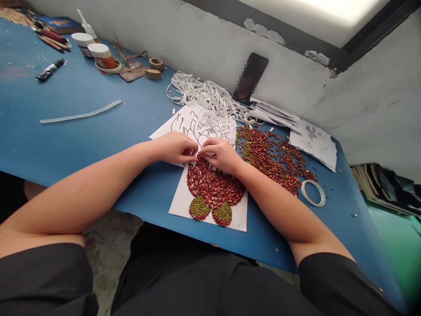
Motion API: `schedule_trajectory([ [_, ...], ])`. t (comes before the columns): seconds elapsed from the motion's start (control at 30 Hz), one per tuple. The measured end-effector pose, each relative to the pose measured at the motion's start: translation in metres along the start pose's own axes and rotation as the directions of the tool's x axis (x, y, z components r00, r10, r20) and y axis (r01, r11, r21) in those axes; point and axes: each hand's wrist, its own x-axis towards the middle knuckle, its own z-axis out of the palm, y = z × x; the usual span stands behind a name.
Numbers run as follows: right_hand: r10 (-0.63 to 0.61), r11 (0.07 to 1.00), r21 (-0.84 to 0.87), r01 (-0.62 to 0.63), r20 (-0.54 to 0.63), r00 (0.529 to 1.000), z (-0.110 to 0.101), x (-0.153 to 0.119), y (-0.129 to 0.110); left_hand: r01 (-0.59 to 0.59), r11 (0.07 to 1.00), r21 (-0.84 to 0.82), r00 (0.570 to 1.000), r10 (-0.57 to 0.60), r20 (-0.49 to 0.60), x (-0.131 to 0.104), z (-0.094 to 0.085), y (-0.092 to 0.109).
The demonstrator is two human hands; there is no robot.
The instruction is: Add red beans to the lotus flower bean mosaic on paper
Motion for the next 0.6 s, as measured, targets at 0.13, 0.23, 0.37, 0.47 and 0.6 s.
schedule_trajectory([
  [0.13, 0.007, 0.997, -0.077, -0.004, 0.046, 0.999, 0.001, 0.002, -0.003, 0.000, 1.000, 0.000, 1.000, 0.000, -0.003, 0.001, 0.001, 0.000],
  [0.23, 0.012, 0.996, -0.091, -0.005, 0.077, 0.997, 0.001, 0.003, -0.005, -0.004, 1.000, 0.003, 1.000, 0.004, -0.006, 0.001, 0.002, -0.002],
  [0.37, 0.032, 0.997, -0.077, -0.030, 0.017, 0.999, -0.017, 0.001, -0.008, -0.012, 1.000, 0.001, 1.000, 0.012, -0.004, 0.000, 0.001, -0.004],
  [0.47, 0.114, 0.990, -0.075, -0.123, -0.109, 0.987, -0.060, -0.005, -0.009, -0.024, 1.000, 0.000, 1.000, 0.024, -0.002, 0.000, 0.001, -0.005],
  [0.6, 0.303, 0.931, -0.173, -0.321, -0.125, 0.945, -0.141, -0.032, -0.013, -0.035, 0.999, -0.002, 0.999, 0.035, 0.006, -0.001, 0.001, -0.006],
])
